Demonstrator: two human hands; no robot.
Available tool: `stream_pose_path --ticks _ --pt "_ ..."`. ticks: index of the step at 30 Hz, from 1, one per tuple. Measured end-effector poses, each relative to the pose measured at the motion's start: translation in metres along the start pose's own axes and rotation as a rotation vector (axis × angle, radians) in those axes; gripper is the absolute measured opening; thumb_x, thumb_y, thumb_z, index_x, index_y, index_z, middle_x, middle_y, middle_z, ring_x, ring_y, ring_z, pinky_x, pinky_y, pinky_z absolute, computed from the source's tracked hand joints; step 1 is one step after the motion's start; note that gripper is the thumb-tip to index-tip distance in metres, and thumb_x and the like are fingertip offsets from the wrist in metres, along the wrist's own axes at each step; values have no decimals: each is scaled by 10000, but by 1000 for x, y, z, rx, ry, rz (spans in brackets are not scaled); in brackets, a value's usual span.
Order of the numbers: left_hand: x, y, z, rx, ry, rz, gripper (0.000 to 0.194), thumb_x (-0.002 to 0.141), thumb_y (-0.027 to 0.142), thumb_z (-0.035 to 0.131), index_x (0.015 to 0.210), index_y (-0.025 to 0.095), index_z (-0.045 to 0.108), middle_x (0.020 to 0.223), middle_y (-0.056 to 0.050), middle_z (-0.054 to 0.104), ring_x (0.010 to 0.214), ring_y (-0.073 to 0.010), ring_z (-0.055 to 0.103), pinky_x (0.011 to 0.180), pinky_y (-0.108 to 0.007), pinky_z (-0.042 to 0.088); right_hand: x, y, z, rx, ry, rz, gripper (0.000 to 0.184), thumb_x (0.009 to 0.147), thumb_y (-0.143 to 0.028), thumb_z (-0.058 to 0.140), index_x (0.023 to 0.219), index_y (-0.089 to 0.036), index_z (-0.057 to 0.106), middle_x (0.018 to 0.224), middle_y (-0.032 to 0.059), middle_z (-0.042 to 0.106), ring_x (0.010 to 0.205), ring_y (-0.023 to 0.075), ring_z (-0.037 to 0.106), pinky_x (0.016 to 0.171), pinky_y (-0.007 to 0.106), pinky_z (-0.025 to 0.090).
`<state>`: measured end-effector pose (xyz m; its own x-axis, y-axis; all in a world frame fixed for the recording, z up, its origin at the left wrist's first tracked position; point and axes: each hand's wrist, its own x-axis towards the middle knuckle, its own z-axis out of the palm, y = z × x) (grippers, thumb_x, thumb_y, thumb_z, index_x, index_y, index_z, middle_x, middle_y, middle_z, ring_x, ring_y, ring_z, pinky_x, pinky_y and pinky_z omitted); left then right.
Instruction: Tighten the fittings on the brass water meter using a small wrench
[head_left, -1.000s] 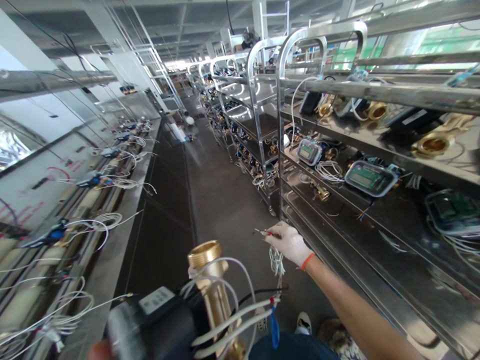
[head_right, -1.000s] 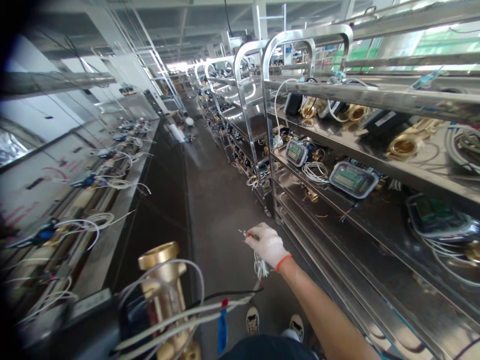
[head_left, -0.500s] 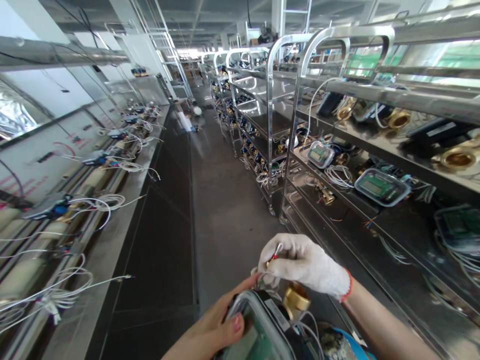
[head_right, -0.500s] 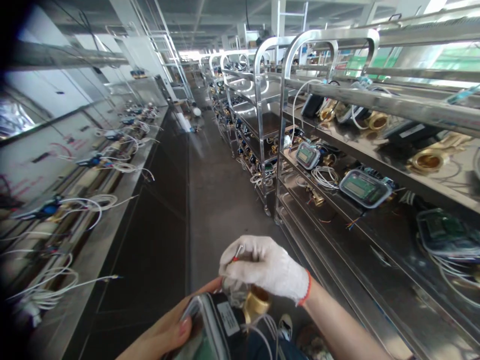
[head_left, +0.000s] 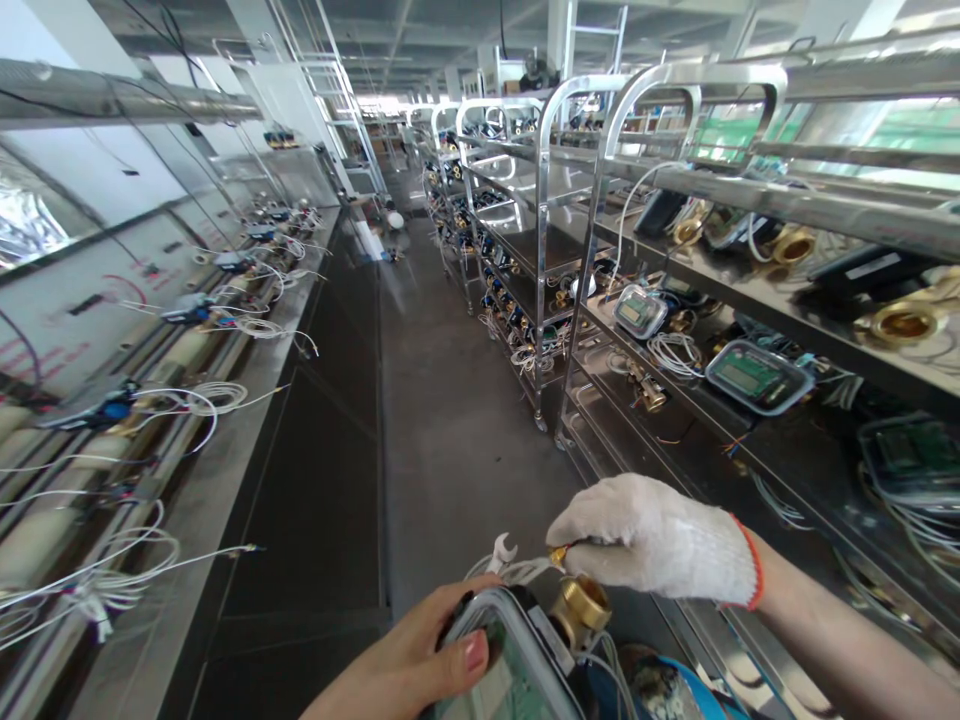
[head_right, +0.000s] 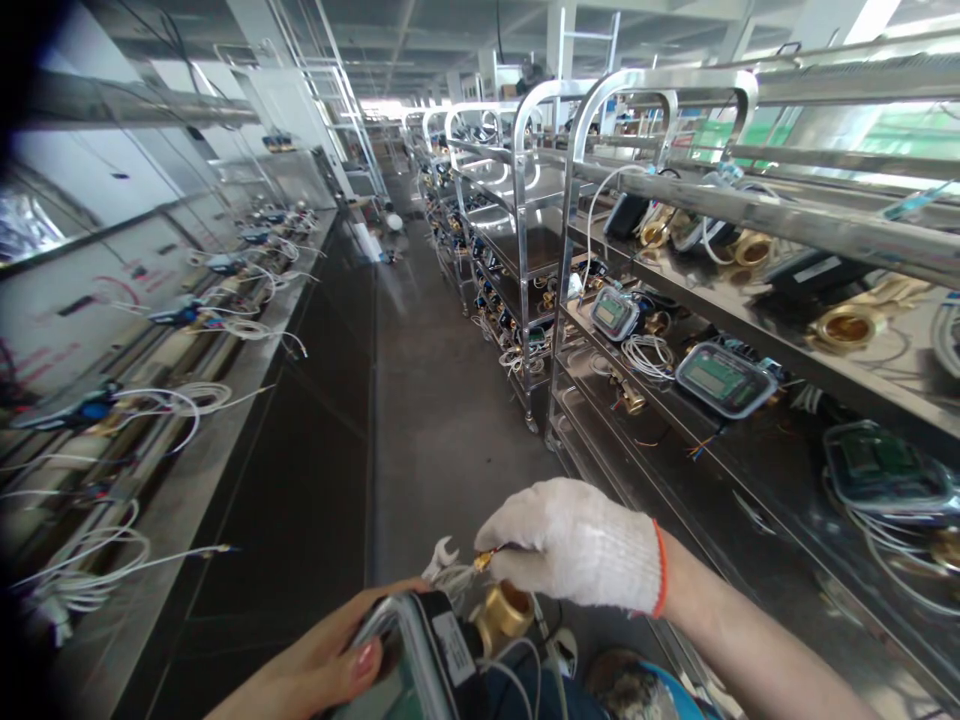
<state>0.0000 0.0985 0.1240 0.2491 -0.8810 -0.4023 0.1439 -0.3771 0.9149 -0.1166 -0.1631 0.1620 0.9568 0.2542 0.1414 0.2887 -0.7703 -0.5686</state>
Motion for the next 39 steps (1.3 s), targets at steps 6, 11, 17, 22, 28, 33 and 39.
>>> stream_pose_path --ticks 6,11,17,22,28,33,39 --pt "3 23 11 49 -79 83 572 831 617 533 1185 179 632 1026 -92 692 1004 -304 596 883 -350 467 -2 -8 7 -349 70 -36 128 708 -196 513 779 -201 618 690 7 593 617 158 477 588 324 280" --pt "1 22 11 81 -81 50 583 830 636 517 1152 169 649 1009 -89 685 914 -273 608 855 -337 479 -4 -9 5 -392 69 -46 33 683 -219 501 673 -205 529 646 -7 530 591 146 400 583 331 234" --pt "0 9 7 99 -50 21 640 818 663 504 1194 159 621 1158 -115 640 1044 -314 568 911 -366 460 -11 -3 3 -319 104 -52 39 685 -234 526 681 -202 548 648 -8 544 602 145 405 596 322 250" --pt "0 4 5 74 -54 -3 662 806 670 511 1195 146 619 1160 -130 636 1075 -331 546 943 -403 445 -18 0 2 -265 146 -43 37 654 -203 540 682 -196 564 647 -7 562 600 142 422 601 310 278" --pt "4 5 11 -47 -18 -7 601 801 640 560 1118 138 655 1102 -118 663 1065 -320 557 925 -381 454 -20 7 4 -52 234 41 73 650 -130 574 699 -178 598 665 -6 596 616 128 485 628 284 346" --pt "7 5 22 -326 204 -74 521 745 596 667 993 139 707 994 -119 700 977 -306 612 863 -350 488 -13 11 20 573 372 295 252 891 -356 547 812 -136 642 745 29 625 656 113 542 587 222 415" --pt "11 5 33 -392 271 -123 532 721 576 700 1046 155 691 1102 -121 684 1099 -334 575 962 -393 446 -3 1 47 1204 172 292 375 861 -453 618 1054 -132 619 885 55 660 697 116 594 648 237 484"
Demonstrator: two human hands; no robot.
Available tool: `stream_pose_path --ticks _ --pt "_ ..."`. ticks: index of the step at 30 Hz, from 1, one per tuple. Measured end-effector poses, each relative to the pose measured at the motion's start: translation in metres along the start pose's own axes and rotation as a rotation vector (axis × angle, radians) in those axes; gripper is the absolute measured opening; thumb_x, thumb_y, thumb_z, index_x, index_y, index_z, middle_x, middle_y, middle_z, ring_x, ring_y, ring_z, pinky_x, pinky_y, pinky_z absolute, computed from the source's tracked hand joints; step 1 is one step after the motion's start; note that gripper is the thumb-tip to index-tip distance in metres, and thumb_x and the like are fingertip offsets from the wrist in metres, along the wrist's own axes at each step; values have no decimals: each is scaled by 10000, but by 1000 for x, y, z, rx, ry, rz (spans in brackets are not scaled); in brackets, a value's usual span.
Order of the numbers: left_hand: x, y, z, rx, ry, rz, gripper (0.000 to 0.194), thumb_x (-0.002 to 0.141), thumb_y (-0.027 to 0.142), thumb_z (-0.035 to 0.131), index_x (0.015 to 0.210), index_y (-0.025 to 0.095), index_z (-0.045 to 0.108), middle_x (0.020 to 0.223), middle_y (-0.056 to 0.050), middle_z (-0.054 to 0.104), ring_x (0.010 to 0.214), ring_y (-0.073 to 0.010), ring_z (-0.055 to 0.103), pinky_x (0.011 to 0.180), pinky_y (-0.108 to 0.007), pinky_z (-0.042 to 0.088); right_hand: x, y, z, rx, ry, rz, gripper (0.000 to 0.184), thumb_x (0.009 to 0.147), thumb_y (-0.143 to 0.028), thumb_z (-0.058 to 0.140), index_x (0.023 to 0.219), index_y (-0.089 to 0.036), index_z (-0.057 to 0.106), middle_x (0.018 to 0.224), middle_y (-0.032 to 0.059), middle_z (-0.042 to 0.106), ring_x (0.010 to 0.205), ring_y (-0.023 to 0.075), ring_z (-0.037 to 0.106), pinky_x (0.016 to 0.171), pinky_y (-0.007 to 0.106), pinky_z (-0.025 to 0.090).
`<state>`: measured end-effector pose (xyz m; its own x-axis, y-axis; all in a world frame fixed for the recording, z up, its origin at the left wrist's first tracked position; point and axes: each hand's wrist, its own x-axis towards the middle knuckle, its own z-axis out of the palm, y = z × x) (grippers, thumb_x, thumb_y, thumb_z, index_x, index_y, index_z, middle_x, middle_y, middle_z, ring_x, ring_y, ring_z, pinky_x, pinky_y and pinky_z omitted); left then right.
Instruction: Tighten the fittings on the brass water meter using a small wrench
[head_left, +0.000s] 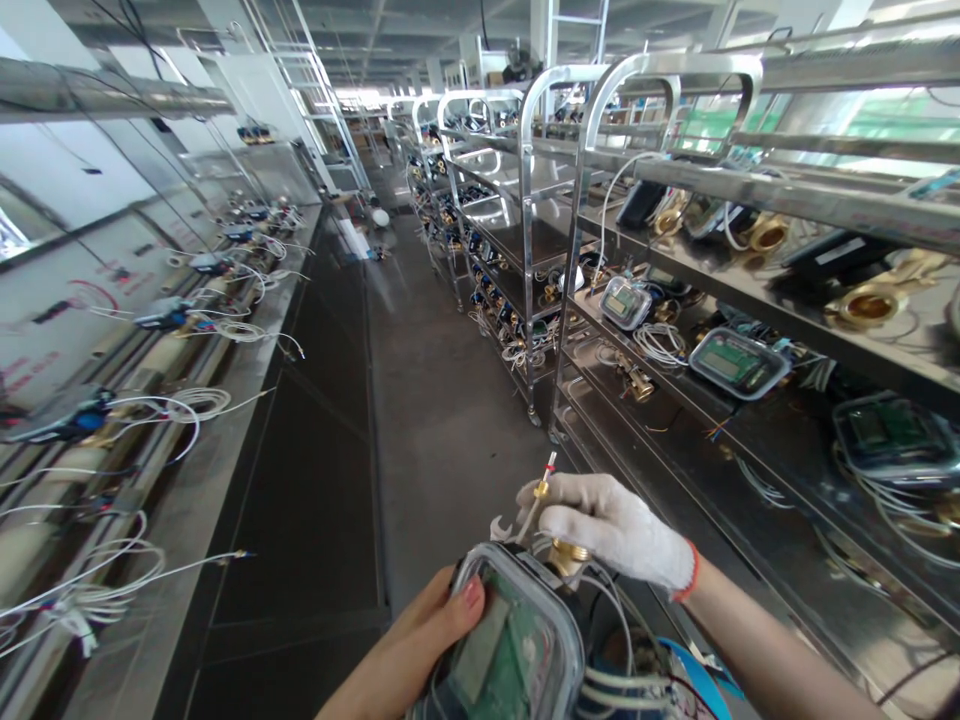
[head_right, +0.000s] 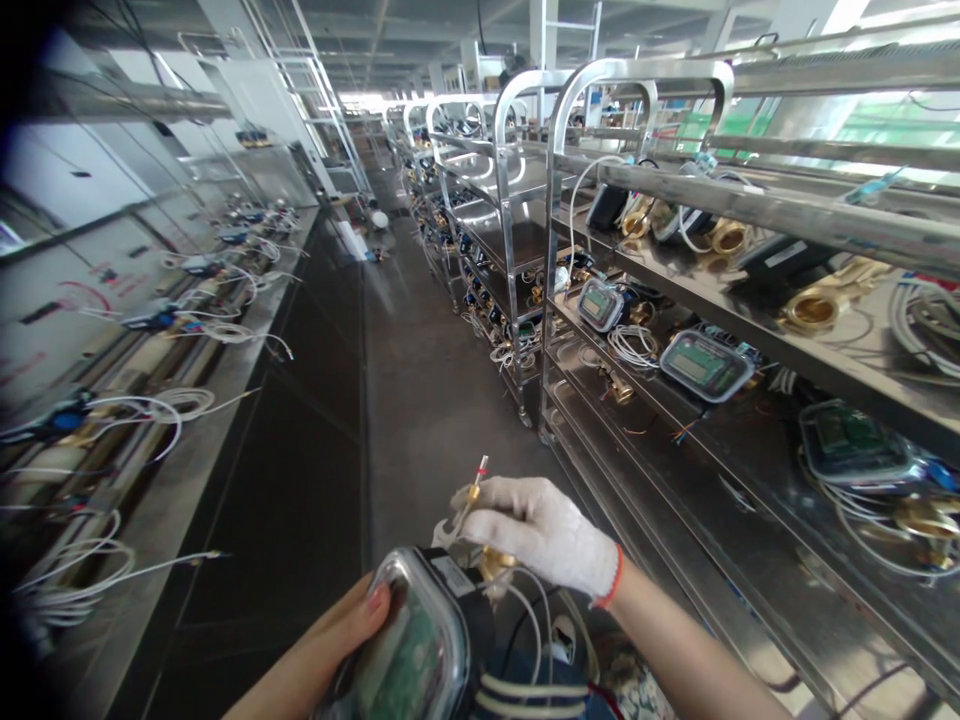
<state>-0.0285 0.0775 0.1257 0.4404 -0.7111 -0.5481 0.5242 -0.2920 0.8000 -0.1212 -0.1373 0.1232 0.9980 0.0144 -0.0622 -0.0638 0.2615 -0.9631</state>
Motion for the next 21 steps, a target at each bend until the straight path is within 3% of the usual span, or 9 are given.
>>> stream_pose_path --ticks 2,4,7,9,12,15,18,21 --pt "2 -1 4 -23 14 -10 540 699 552 734 1058 151 686 1115 -118 683 1148 -336 549 1005 -398 416 6 4 3 107 -14 21 368 825 -449 664 997 -126 629 904 67 666 759 141 618 712 266 499" --pt "5 -2 8 -70 12 -4 539 697 517 753 1090 155 676 1136 -110 679 1172 -320 541 1029 -376 398 13 9 -1 163 54 -6 358 819 -451 668 960 -124 628 904 77 666 789 162 630 753 301 504" --pt "9 2 7 -150 57 -26 504 735 489 734 1098 144 674 1092 -110 699 1089 -283 609 969 -334 455 20 18 -18 214 376 -151 363 836 -459 647 1002 -140 599 813 49 652 717 154 619 722 312 510" --pt "12 9 4 -214 121 -100 469 795 505 669 1052 113 688 937 -119 733 928 -270 679 838 -323 532 16 21 -32 169 574 -250 357 848 -452 633 1023 -143 591 734 23 629 658 141 589 679 295 500" --pt "17 20 -4 -355 160 -154 493 898 523 502 976 76 695 752 -132 730 684 -254 705 631 -325 574 -2 16 -43 7 669 -292 351 888 -421 590 1114 -152 581 659 -5 591 594 131 543 622 277 470" --pt "25 25 -16 -476 185 -79 476 941 486 429 926 88 689 760 -132 732 628 -234 700 591 -330 582 -27 3 -36 -283 562 -287 276 912 -366 568 1120 -191 613 756 22 631 657 140 564 624 273 458" --pt "33 24 -26 -523 278 21 364 938 415 481 917 110 680 714 -89 727 595 -202 693 583 -296 585 -42 -7 -17 -706 295 -265 168 932 -261 526 1032 -217 653 916 46 664 789 151 596 702 280 458" --pt "37 22 -31 -546 362 92 310 948 342 478 946 98 669 702 -88 724 573 -194 689 577 -278 586 -42 -3 2 -1103 159 -269 225 946 -176 434 1078 -198 615 871 51 645 784 161 584 714 297 426"
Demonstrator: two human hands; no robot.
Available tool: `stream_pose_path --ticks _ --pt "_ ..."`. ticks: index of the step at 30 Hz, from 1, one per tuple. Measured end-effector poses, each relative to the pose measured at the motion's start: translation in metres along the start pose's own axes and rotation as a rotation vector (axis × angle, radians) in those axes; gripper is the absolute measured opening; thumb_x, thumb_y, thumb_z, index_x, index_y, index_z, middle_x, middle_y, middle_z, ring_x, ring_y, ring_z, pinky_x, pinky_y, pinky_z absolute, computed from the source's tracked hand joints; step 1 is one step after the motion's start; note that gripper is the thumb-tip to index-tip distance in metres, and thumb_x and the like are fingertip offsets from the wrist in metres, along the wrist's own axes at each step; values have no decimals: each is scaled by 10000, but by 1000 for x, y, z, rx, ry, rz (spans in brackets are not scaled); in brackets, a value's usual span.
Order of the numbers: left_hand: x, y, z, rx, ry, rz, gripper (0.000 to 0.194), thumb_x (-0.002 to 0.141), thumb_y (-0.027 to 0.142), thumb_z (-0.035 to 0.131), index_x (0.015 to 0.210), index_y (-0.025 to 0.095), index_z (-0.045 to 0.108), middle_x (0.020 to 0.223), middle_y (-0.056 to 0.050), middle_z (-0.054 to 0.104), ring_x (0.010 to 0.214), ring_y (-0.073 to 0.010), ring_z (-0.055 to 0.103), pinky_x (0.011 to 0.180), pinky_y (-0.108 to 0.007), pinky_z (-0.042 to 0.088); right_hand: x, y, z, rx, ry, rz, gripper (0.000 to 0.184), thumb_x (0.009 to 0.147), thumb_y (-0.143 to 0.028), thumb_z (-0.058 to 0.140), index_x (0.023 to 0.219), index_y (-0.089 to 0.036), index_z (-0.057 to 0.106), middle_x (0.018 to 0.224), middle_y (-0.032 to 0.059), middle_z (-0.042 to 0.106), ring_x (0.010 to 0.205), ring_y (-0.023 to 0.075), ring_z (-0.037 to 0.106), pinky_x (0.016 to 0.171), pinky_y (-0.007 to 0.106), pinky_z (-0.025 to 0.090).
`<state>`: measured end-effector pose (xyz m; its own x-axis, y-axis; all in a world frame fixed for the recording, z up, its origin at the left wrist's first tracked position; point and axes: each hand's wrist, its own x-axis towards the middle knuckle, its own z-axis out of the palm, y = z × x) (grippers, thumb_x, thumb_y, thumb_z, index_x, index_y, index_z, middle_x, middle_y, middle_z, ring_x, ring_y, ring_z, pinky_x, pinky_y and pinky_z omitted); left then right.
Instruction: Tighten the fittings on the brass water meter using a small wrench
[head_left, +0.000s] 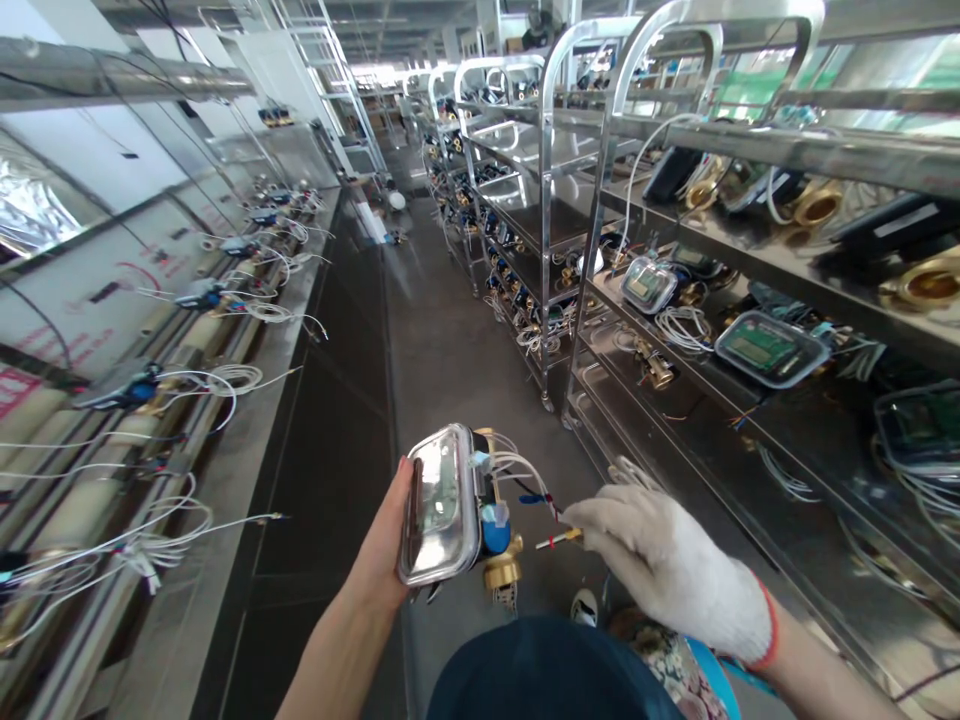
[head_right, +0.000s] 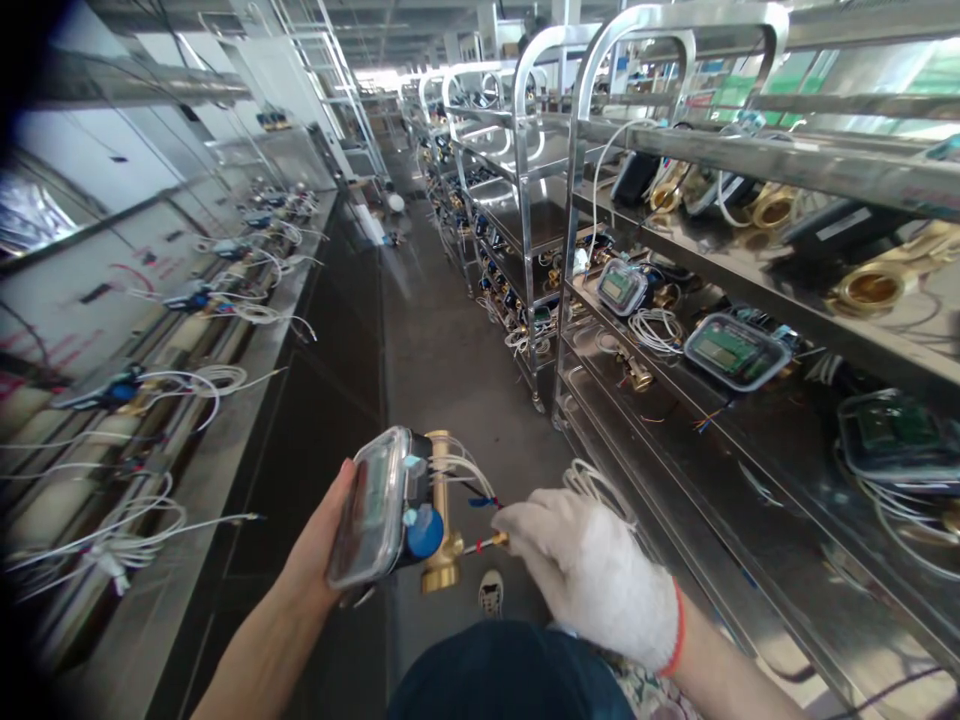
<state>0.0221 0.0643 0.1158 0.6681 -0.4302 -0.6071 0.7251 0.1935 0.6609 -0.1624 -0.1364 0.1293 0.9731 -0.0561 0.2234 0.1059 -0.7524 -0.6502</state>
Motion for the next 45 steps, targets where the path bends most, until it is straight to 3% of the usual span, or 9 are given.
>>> stream_pose_path --ticks 4,10,15,21,28,32,38,42,45 --pt "-3 2 4 -37 26 -3 312 954 325 467 907 93 671 711 -100 725 571 -192 689 583 -271 590 6 -3 23 -306 -72 -36 245 930 -160 408 1104 -184 579 847 59 619 764 183 580 670 307 391" --pt "-9 1 11 -35 55 17 268 925 332 536 905 108 682 650 -63 713 558 -177 684 585 -247 589 12 -5 36 -426 -170 -113 313 846 -95 423 1121 -169 556 793 48 619 655 196 578 567 320 347" --pt "-3 -7 11 -78 60 92 267 933 319 522 950 105 681 679 -56 718 525 -157 669 582 -238 588 19 5 41 -332 -192 -90 365 836 -101 437 1187 -166 513 848 57 650 733 187 606 618 290 386" --pt "6 -14 5 -69 10 58 266 923 326 537 1004 110 668 733 -72 730 566 -186 684 566 -268 588 24 13 57 -214 -269 -6 411 880 -145 448 1291 -163 445 858 57 674 740 180 626 638 270 399" --pt "3 -13 12 22 -79 16 362 940 396 488 1036 101 674 797 -107 736 650 -208 704 610 -284 589 13 22 65 -224 -214 28 183 950 -315 458 1028 -174 546 873 52 670 746 159 635 630 244 383" --pt "1 -15 16 23 -160 -47 400 940 427 467 1054 102 671 890 -135 735 790 -257 710 715 -357 591 13 25 68 -362 -203 -43 286 968 -371 403 854 -158 556 737 55 640 608 151 569 564 272 309" --pt "5 -20 12 51 -273 -123 501 940 492 418 1136 88 642 993 -179 714 839 -298 700 770 -454 573 11 23 74 10 -265 119 511 1035 -319 115 752 -163 510 616 3 567 514 90 493 515 227 288" --pt "10 -22 11 33 -210 -86 476 935 477 450 1139 93 644 973 -166 721 813 -273 707 760 -406 580 8 25 72 -213 -144 31 377 970 -467 352 856 -162 542 740 47 598 651 157 523 611 285 312" --pt "11 -23 11 11 -166 -52 438 937 449 468 1138 103 647 955 -150 728 807 -255 710 748 -369 585 7 30 74 -311 -90 -72 304 967 -394 377 860 -166 546 771 60 593 694 176 506 663 316 307"
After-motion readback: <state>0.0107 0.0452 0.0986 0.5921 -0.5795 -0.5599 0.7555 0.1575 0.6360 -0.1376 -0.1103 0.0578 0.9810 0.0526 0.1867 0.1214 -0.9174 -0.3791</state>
